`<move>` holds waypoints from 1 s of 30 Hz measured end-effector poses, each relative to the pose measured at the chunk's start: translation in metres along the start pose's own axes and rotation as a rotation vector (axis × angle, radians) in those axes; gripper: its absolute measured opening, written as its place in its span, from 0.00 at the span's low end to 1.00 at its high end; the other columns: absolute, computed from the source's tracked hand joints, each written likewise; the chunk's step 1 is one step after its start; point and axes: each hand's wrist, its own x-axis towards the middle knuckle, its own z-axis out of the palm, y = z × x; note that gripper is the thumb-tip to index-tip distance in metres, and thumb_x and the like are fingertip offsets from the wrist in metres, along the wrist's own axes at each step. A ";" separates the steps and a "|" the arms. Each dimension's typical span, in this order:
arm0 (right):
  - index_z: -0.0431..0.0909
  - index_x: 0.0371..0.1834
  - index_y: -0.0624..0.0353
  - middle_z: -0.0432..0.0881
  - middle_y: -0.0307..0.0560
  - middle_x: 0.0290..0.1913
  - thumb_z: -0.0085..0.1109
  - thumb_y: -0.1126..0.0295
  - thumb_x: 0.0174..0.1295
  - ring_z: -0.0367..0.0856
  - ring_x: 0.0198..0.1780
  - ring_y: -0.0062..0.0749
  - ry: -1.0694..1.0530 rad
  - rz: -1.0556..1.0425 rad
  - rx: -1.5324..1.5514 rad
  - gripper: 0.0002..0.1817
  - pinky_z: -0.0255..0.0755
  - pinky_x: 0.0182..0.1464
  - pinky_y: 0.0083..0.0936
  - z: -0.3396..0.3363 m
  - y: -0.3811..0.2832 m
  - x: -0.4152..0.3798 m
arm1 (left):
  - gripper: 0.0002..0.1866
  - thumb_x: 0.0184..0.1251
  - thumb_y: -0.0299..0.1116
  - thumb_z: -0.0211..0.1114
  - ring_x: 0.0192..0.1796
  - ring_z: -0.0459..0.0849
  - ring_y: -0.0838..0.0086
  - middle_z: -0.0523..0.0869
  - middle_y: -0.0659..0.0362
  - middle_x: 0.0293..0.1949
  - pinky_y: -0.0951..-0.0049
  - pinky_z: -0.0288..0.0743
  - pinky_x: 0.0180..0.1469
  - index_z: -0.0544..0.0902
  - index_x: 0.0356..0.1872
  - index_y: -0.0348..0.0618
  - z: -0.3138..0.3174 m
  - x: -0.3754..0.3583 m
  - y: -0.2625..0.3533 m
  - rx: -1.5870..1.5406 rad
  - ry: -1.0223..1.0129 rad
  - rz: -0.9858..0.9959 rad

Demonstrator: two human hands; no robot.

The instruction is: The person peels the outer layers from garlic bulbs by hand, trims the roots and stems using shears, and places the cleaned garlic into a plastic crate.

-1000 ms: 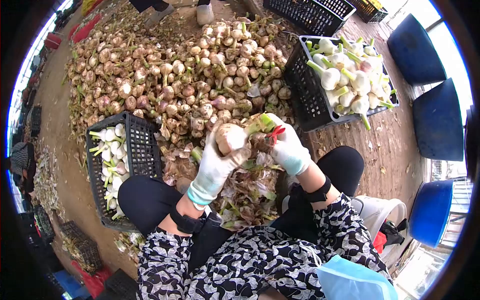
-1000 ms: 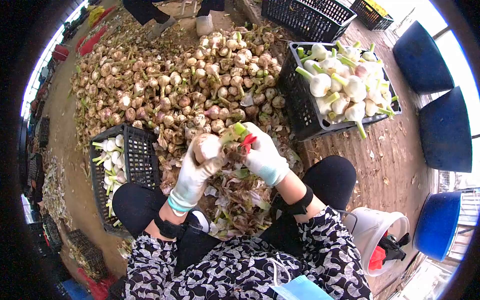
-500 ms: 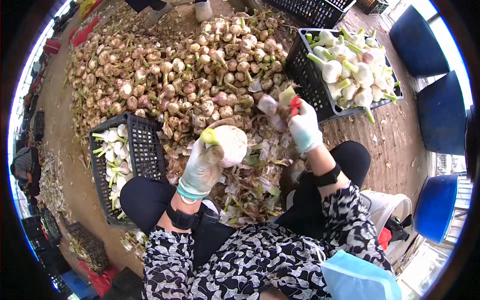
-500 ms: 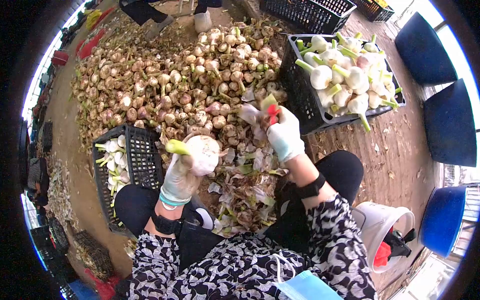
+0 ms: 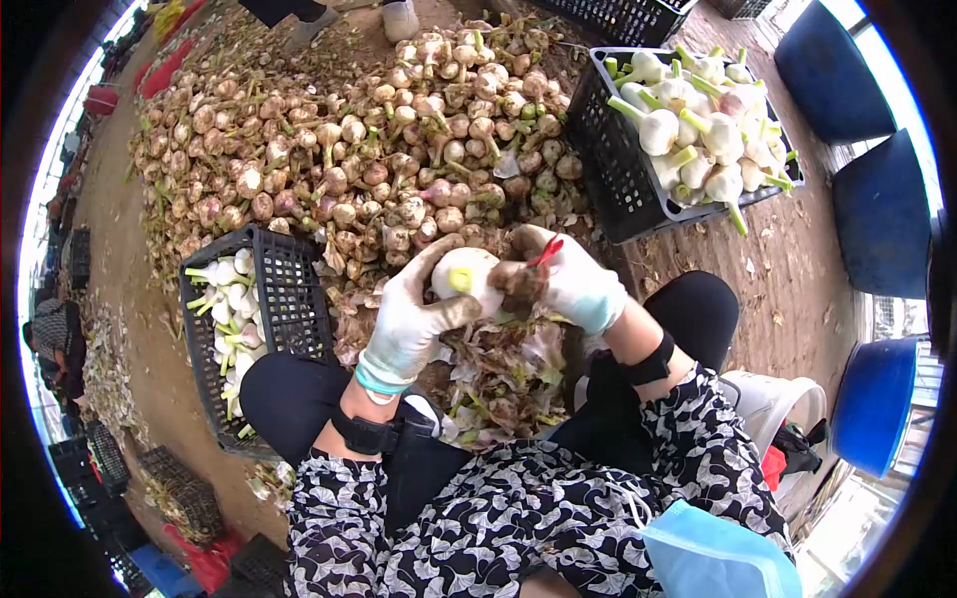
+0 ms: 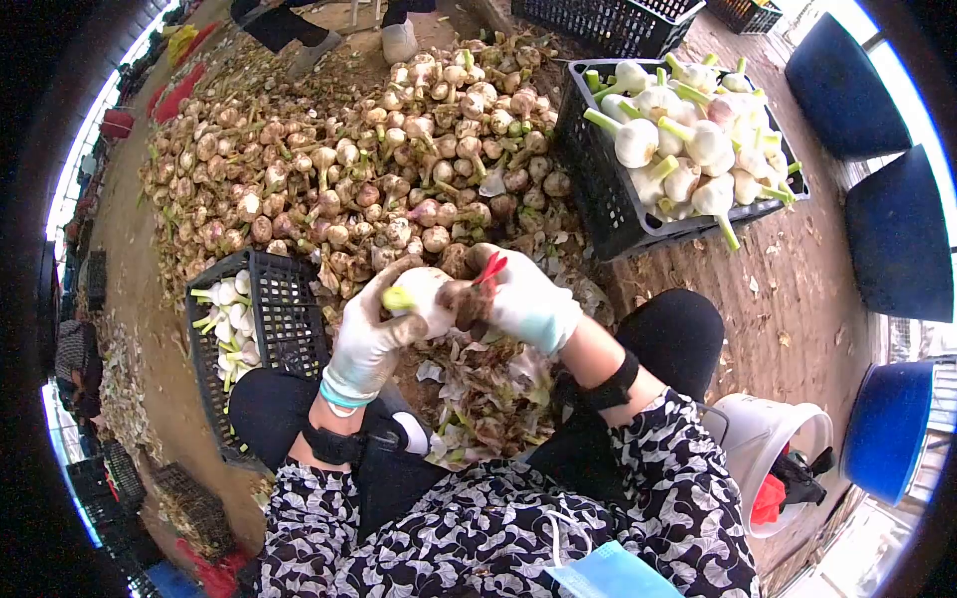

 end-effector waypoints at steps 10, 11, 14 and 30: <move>0.77 0.41 0.64 0.78 0.43 0.27 0.60 0.64 0.58 0.77 0.32 0.23 0.099 -0.163 -0.195 0.15 0.72 0.36 0.21 0.004 -0.006 -0.009 | 0.40 0.46 0.34 0.78 0.50 0.78 0.74 0.80 0.53 0.50 0.73 0.73 0.55 0.68 0.59 0.29 -0.001 0.004 -0.010 0.400 0.054 0.148; 0.76 0.39 0.66 0.78 0.39 0.28 0.59 0.63 0.62 0.73 0.30 0.17 0.046 -0.078 -0.067 0.15 0.71 0.31 0.19 0.001 -0.010 -0.007 | 0.40 0.46 0.35 0.78 0.51 0.78 0.74 0.80 0.53 0.50 0.73 0.73 0.55 0.68 0.60 0.28 0.000 0.003 -0.007 0.276 0.043 0.090; 0.76 0.38 0.66 0.79 0.40 0.26 0.60 0.65 0.61 0.76 0.29 0.18 0.034 0.097 0.022 0.13 0.72 0.30 0.21 -0.004 0.032 0.000 | 0.41 0.46 0.35 0.78 0.52 0.78 0.73 0.79 0.52 0.51 0.72 0.73 0.56 0.67 0.60 0.26 0.001 0.001 -0.001 0.032 0.052 0.003; 0.60 0.62 0.67 0.78 0.40 0.41 0.59 0.58 0.62 0.78 0.42 0.22 -0.139 0.005 0.566 0.31 0.74 0.41 0.23 0.000 -0.015 -0.011 | 0.40 0.54 0.26 0.67 0.50 0.79 0.72 0.77 0.51 0.53 0.72 0.72 0.55 0.56 0.66 0.26 0.004 -0.001 0.000 -0.190 -0.090 -0.088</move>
